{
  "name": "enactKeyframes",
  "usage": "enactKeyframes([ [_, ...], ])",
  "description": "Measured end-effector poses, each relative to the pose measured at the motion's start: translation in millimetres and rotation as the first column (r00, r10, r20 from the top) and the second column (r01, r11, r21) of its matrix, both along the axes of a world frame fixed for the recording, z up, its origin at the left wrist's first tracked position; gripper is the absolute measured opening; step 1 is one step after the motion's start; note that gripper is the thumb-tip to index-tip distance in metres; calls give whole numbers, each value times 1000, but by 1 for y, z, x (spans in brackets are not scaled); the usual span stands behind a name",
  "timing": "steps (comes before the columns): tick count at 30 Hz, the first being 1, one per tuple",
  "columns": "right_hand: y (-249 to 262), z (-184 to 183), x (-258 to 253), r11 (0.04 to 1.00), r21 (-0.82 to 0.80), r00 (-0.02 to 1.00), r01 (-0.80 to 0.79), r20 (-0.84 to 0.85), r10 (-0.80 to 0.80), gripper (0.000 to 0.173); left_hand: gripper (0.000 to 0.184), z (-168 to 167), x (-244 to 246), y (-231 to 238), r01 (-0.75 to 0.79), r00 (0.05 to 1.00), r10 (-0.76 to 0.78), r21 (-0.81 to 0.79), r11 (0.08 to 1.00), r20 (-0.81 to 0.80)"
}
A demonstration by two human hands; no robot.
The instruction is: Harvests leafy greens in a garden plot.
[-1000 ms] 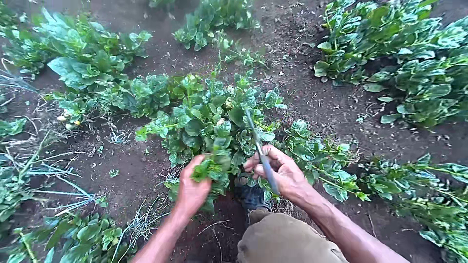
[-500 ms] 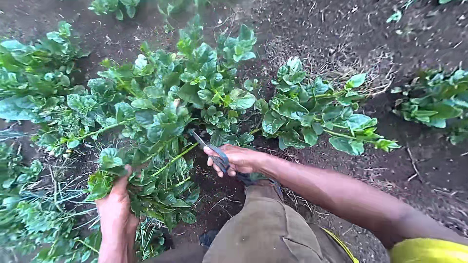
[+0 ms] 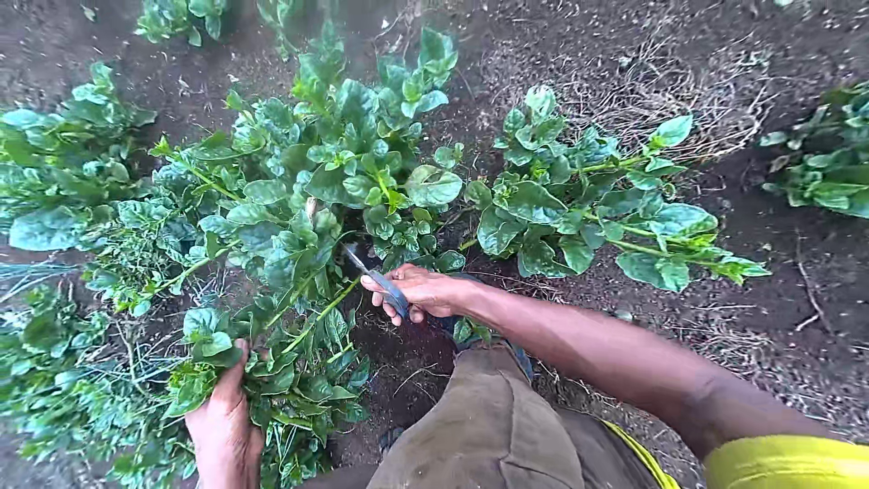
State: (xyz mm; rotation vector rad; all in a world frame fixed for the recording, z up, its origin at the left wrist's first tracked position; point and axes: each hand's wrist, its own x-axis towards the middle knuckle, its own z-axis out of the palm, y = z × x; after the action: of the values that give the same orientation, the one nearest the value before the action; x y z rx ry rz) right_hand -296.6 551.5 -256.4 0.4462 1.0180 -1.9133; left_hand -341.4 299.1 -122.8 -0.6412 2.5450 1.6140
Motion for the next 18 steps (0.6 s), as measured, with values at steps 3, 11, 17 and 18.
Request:
enactKeyframes([
  [3,-1,-10,-4,999,-23,999,27,-17,-28,45,14,-1,5,-3,36,999,-36,-10,999,-13],
  [11,8,9,30,996,76,996,54,74,-59,39,20,12,28,-24,-10,1000,10,-2,1000,-29],
  [17,65,63,94,884,385,896,267,-436,-81,32,22,81,43,-100,-48,995,54,73,996,-86],
  [18,76,66,105,794,494,864,355,-497,-77,33,20,88,44,-110,-11,995,18,75,997,-98],
])
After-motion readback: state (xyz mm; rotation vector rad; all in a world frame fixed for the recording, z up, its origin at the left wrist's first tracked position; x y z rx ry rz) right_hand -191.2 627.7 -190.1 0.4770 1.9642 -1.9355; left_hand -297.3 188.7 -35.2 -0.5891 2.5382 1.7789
